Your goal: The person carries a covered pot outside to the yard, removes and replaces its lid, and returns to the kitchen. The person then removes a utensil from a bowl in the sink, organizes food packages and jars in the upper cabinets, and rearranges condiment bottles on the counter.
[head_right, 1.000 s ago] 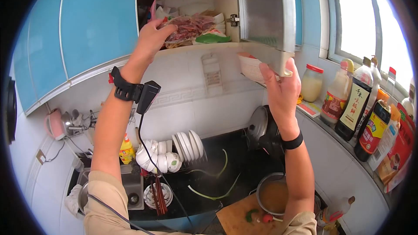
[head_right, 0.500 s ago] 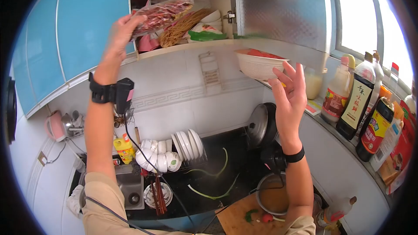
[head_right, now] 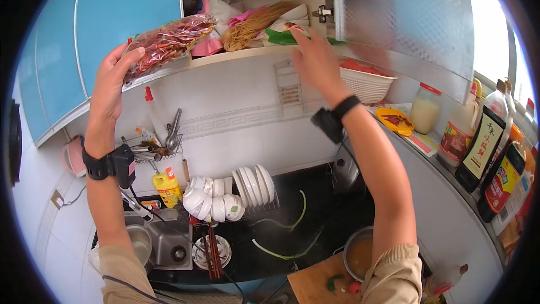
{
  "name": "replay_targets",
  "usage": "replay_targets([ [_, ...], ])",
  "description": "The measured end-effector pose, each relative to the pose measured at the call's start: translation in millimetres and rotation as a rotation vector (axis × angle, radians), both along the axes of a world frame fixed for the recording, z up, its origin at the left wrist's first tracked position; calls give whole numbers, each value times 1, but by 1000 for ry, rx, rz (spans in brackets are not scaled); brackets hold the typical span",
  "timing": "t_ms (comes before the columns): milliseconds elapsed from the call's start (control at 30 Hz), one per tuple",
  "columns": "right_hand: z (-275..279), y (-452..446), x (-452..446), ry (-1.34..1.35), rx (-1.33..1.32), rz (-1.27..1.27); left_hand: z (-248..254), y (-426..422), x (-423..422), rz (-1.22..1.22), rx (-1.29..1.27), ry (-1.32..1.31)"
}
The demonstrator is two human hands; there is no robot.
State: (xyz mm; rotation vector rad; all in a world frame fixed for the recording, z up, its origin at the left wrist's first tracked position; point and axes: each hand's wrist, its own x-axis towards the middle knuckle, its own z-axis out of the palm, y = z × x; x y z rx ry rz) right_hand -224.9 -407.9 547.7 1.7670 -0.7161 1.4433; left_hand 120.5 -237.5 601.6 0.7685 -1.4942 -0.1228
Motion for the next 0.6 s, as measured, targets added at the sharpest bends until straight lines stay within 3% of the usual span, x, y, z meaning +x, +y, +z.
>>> replay_targets([
  [67, 19, -28, 7, 40, 189, -257, -4, -5, 17, -13, 11, -13],
  [167, 34, -51, 22, 49, 312, -253, -12, -5, 37, -5, 12, 5],
  [267, 34, -33, 65, 173, 221, -204, -14, 1, 38, 40, -22, 57],
  [433, 44, -43, 128, 105, 196, -217, -9, -14, 31, 39, -63, 42],
  [600, 62, -64, 166, 34, 410, -182, -6, -22, 13, 54, -28, -22],
])
